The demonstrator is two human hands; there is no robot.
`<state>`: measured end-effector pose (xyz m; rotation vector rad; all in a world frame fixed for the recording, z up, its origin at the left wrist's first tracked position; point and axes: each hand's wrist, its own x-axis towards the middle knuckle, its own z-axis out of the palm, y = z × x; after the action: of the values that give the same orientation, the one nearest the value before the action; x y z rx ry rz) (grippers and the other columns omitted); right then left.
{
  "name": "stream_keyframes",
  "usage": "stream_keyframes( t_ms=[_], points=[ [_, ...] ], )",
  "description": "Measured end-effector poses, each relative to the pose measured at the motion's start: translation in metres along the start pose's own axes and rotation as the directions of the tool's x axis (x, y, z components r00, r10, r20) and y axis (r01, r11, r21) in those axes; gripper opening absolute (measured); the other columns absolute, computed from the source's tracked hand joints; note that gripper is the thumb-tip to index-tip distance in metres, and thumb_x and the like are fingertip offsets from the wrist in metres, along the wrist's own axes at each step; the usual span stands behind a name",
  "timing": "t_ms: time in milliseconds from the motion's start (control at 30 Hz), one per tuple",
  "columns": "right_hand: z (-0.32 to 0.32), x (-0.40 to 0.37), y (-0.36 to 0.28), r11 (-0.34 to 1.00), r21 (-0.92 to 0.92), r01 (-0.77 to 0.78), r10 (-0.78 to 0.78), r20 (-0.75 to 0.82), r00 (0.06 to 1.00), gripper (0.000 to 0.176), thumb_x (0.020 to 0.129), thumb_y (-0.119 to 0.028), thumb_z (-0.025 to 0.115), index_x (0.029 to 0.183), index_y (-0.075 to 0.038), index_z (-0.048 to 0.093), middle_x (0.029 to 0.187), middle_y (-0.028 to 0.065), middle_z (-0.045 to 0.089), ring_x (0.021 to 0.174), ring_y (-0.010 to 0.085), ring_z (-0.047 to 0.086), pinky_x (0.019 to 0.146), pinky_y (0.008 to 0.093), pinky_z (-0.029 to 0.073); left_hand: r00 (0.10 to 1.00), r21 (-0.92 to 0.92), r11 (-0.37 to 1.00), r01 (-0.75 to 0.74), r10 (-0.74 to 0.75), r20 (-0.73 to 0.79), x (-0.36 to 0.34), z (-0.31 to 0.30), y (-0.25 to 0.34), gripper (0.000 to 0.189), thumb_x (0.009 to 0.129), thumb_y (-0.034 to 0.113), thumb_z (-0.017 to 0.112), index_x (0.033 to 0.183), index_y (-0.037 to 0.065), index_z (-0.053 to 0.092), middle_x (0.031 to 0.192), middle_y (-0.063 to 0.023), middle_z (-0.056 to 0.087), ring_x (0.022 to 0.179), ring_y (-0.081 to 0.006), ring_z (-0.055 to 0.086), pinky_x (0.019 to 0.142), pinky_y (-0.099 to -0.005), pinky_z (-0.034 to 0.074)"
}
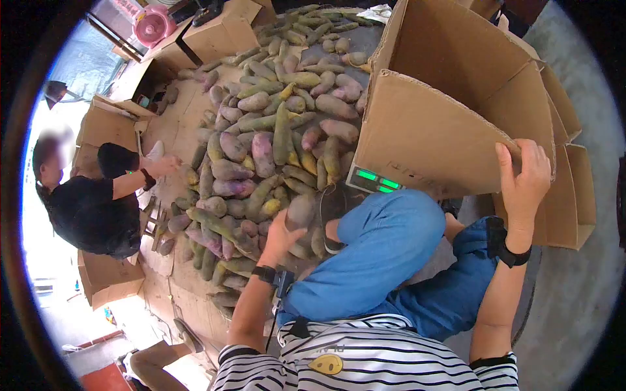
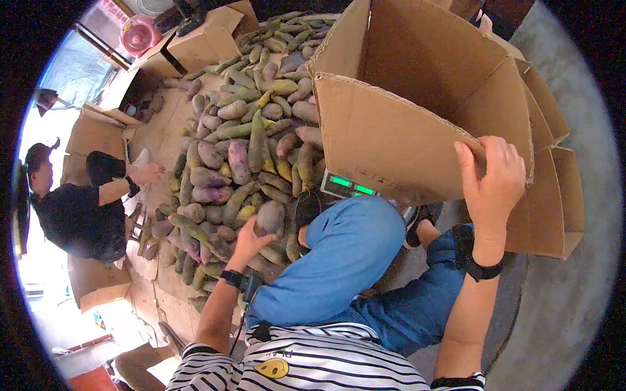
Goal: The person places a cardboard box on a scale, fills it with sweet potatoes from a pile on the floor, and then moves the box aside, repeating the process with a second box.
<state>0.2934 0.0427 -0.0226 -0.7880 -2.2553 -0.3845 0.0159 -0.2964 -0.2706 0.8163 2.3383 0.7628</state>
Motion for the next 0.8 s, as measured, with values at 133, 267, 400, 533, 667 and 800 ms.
stream_keyframes(
  t_ms=[133,267,400,533,667,800],
  points=[
    [-0.004,0.000,-0.002,1.000,0.026,-0.001,0.001,-0.008,1.000,0.025,0.083,-0.029,0.067,0.085,-0.005,0.058,0.080,0.0088,0.059,0.076,0.0286,0.056,0.065,0.0378,0.041,0.900,-0.163,0.902,-0.399,0.352,-0.257,0.002,-0.071,0.145,0.069,0.066,0.020,0.080,0.124,-0.001,0.048,0.113,-0.0185,0.059,0.109,-0.0289,0.056,0.091,-0.0363,0.046],
    [-0.006,-0.002,-0.005,1.000,0.025,-0.011,0.010,0.015,1.000,0.025,0.083,-0.029,0.067,0.085,-0.005,0.058,0.080,0.0091,0.059,0.077,0.0289,0.056,0.066,0.0379,0.041,0.615,-0.248,0.584,-0.773,0.596,-0.516,0.005,-0.103,0.276,0.072,0.066,0.016,0.082,0.126,0.000,0.046,0.116,-0.0123,0.057,0.112,-0.0213,0.054,0.093,-0.0337,0.044],
    [-0.004,-0.004,-0.003,1.000,0.013,-0.010,0.010,0.021,1.000,0.026,0.083,-0.030,0.066,0.085,-0.005,0.058,0.080,0.0092,0.059,0.077,0.0294,0.056,0.067,0.0381,0.041,0.138,0.107,0.266,-0.958,0.755,-0.641,0.036,-0.092,0.371,0.064,0.063,0.015,0.081,0.118,0.002,0.050,0.104,-0.0137,0.061,0.103,-0.0266,0.058,0.089,-0.0376,0.046],
    [-0.005,-0.004,-0.005,1.000,0.015,-0.010,0.010,0.016,1.000,0.026,0.084,-0.030,0.065,0.085,-0.005,0.058,0.080,0.0096,0.059,0.077,0.0299,0.056,0.067,0.0384,0.041,0.257,0.282,0.399,-0.872,0.866,-0.428,0.052,-0.060,0.396,0.046,0.063,0.021,0.077,0.098,0.003,0.055,0.089,-0.0178,0.060,0.087,-0.0367,0.057,0.073,-0.0456,0.046],
    [-0.006,-0.003,-0.003,1.000,-0.010,-0.021,0.022,0.047,0.999,0.027,0.085,-0.032,0.064,0.085,-0.005,0.057,0.080,0.0102,0.058,0.077,0.0302,0.055,0.067,0.0390,0.041,0.352,0.352,0.487,-0.799,0.855,-0.382,0.051,-0.052,0.379,0.031,0.071,0.018,0.071,0.096,0.004,0.059,0.097,-0.0172,0.060,0.094,-0.0346,0.057,0.080,-0.0446,0.046],
    [-0.003,-0.005,0.002,1.000,-0.023,-0.016,0.018,0.076,0.997,0.028,0.086,-0.033,0.062,0.084,-0.006,0.056,0.079,0.0110,0.057,0.078,0.0305,0.055,0.066,0.0399,0.040,0.210,0.291,0.422,-0.859,0.808,-0.550,0.037,-0.062,0.318,0.036,0.073,0.014,0.069,0.107,0.005,0.060,0.116,-0.0165,0.056,0.109,-0.0347,0.052,0.093,-0.0418,0.042]
  ],
)
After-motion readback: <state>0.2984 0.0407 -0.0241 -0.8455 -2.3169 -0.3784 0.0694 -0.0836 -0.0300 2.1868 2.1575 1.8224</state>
